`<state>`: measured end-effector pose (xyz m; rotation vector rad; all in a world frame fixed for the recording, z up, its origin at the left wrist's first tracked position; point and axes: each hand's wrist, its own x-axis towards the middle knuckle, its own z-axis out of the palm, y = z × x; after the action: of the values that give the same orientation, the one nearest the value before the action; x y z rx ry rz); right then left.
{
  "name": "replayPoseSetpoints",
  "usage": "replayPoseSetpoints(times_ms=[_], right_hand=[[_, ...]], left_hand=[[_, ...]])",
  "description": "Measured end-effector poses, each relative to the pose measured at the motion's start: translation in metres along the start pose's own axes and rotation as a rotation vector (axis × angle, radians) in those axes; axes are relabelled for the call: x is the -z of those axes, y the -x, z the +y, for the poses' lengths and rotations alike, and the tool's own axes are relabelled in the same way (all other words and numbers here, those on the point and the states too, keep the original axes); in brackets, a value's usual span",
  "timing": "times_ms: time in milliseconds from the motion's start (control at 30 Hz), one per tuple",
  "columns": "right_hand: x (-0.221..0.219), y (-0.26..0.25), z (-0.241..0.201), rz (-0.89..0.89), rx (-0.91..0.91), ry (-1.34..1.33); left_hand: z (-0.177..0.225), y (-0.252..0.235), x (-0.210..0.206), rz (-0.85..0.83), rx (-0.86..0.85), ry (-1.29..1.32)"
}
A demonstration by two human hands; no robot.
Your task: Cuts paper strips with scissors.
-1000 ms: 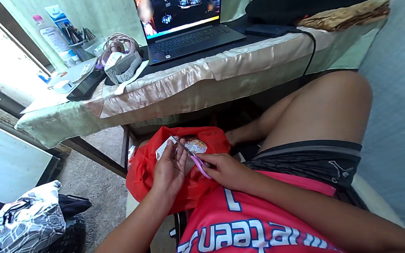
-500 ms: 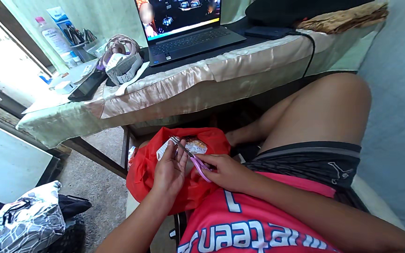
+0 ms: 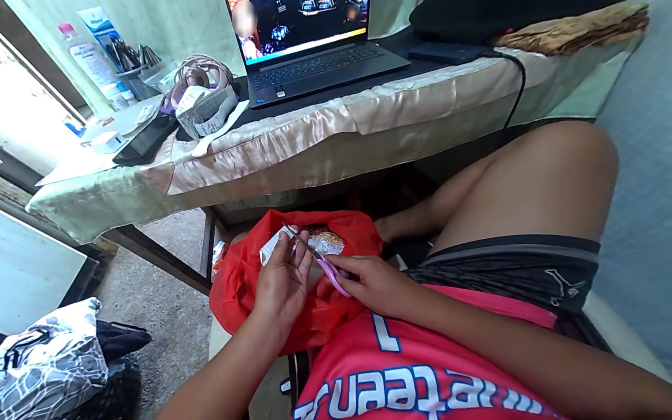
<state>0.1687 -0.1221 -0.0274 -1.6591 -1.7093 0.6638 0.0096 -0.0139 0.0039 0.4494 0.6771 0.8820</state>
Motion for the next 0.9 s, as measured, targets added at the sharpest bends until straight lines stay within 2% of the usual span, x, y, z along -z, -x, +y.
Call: replayPoseSetpoints(times_ms=[900], right_hand=[[0.0031, -0.0003, -0.0024, 0.018, 0.031, -0.017]], left_hand=[[-0.0009, 0.0018, -0.0008, -0.011, -0.016, -0.004]])
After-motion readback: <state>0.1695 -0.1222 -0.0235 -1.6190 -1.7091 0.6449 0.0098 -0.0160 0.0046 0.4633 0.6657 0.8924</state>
